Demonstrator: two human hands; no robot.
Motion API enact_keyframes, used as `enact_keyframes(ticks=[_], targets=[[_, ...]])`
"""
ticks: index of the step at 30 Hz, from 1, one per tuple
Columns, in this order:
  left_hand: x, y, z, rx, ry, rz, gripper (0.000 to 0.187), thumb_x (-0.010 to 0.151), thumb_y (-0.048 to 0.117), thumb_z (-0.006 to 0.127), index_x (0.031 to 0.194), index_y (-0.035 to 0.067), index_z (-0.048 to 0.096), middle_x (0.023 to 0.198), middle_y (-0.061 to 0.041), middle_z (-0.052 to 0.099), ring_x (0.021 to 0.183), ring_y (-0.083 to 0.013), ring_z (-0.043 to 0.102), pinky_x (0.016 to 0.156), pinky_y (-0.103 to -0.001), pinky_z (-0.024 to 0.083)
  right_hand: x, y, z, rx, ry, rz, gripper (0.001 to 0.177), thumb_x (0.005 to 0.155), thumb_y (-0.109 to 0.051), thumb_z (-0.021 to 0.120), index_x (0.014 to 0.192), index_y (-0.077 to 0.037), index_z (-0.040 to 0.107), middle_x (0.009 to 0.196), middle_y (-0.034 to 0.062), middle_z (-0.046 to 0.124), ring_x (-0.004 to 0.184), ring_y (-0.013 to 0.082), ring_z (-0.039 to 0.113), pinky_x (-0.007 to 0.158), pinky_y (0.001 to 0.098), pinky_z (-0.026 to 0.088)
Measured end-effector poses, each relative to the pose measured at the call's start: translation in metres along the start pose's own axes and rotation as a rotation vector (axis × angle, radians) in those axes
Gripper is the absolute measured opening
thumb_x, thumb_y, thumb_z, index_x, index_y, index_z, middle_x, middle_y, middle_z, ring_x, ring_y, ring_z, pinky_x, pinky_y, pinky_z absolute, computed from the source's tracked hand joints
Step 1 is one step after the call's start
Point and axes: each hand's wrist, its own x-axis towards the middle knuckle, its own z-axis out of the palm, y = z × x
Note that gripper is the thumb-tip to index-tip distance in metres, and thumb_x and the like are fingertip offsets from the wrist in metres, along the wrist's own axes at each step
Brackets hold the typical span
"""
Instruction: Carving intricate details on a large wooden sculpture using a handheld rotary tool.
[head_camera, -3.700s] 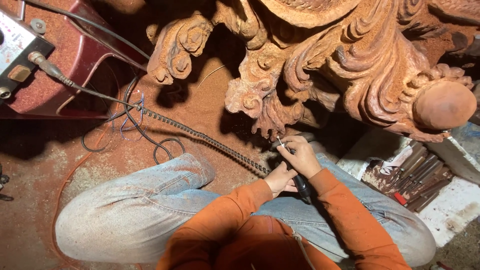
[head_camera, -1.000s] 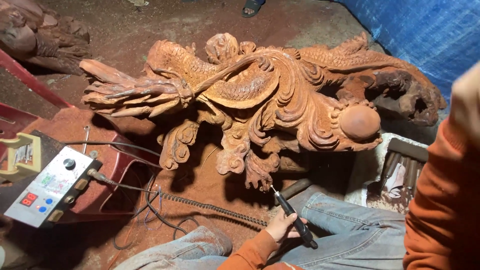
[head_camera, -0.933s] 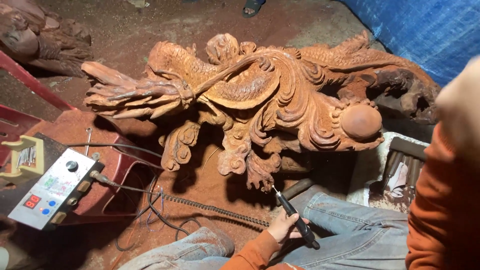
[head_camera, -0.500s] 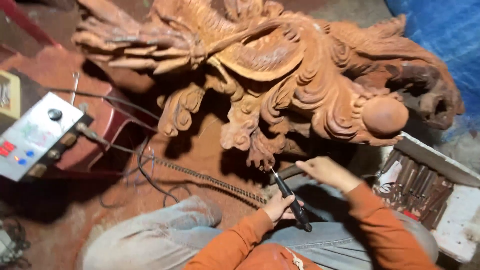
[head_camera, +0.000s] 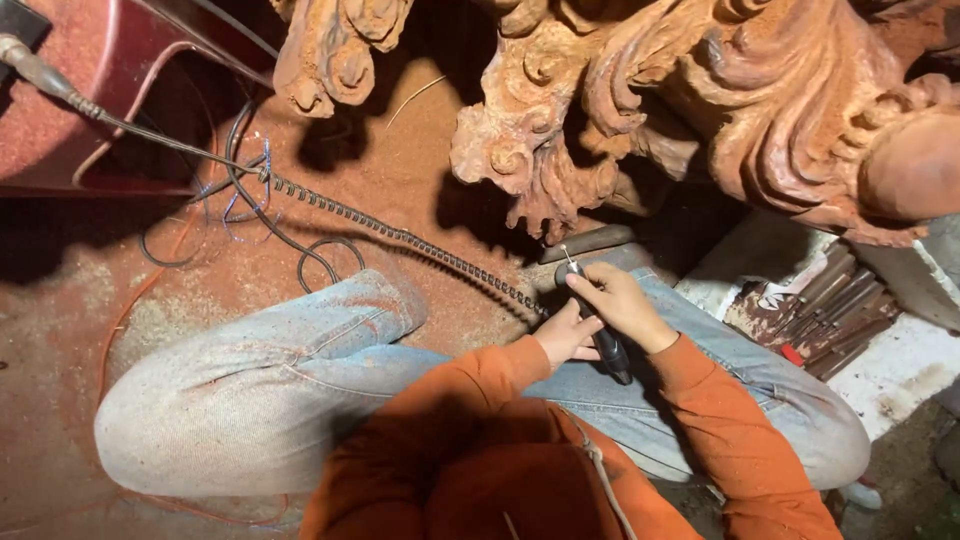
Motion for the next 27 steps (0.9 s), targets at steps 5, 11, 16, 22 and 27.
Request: enact_keyframes(ticks=[5, 11, 16, 22, 27], targets=[[0.006, 0.001, -0.003, 0.006, -0.027, -0.015, 0.058, 0.107, 0.013, 0.05, 0.158, 0.008, 0.021, 0.134, -0.02, 0.057, 0.105, -0.0334, 0.068, 0.087, -0.052, 0.058, 0.014, 0.016, 0.008, -0.04, 0.135, -0.142, 0.041, 0.101, -0.036, 0.066, 0.075, -0.004, 0.067, 0.081, 0.0153, 0.067, 0.085, 0.0353, 0.068, 0.081, 0.0436, 0.054], [0.011, 0.013, -0.011, 0.042, -0.028, 0.001, 0.057, 0.106, 0.017, 0.054, 0.155, 0.008, 0.026, 0.133, -0.02, 0.059, 0.103, -0.0334, 0.069, 0.085, -0.052, 0.059, 0.017, -0.002, 0.004, -0.021, 0.193, -0.14, 0.045, 0.102, -0.035, 0.065, 0.07, -0.003, 0.063, 0.075, 0.0185, 0.064, 0.077, 0.0375, 0.067, 0.075, 0.0424, 0.053], [0.0, 0.03, -0.008, 0.05, -0.04, -0.012, 0.054, 0.107, 0.018, 0.052, 0.154, 0.009, 0.028, 0.13, -0.021, 0.061, 0.103, -0.0348, 0.069, 0.085, -0.052, 0.059, 0.022, 0.002, 0.009, -0.015, 0.215, -0.123, 0.047, 0.102, -0.037, 0.066, 0.068, -0.004, 0.063, 0.072, 0.0179, 0.064, 0.076, 0.0359, 0.067, 0.073, 0.0416, 0.053], [0.0, 0.027, -0.012, 0.028, -0.041, 0.002, 0.049, 0.107, 0.017, 0.05, 0.15, 0.004, 0.03, 0.128, -0.025, 0.061, 0.102, -0.0383, 0.069, 0.083, -0.053, 0.059, 0.022, 0.003, 0.008, -0.013, 0.211, -0.113, 0.047, 0.1, -0.038, 0.066, 0.069, -0.003, 0.064, 0.075, 0.0197, 0.066, 0.08, 0.0391, 0.068, 0.074, 0.0435, 0.053], [-0.008, 0.036, -0.008, 0.045, -0.067, 0.0, 0.049, 0.107, 0.018, 0.051, 0.148, 0.004, 0.03, 0.126, -0.022, 0.063, 0.102, -0.0349, 0.07, 0.084, -0.051, 0.059, 0.022, 0.003, 0.007, -0.015, 0.204, -0.108, 0.045, 0.1, -0.037, 0.066, 0.071, -0.003, 0.066, 0.079, 0.0196, 0.069, 0.084, 0.0391, 0.069, 0.078, 0.0448, 0.054]])
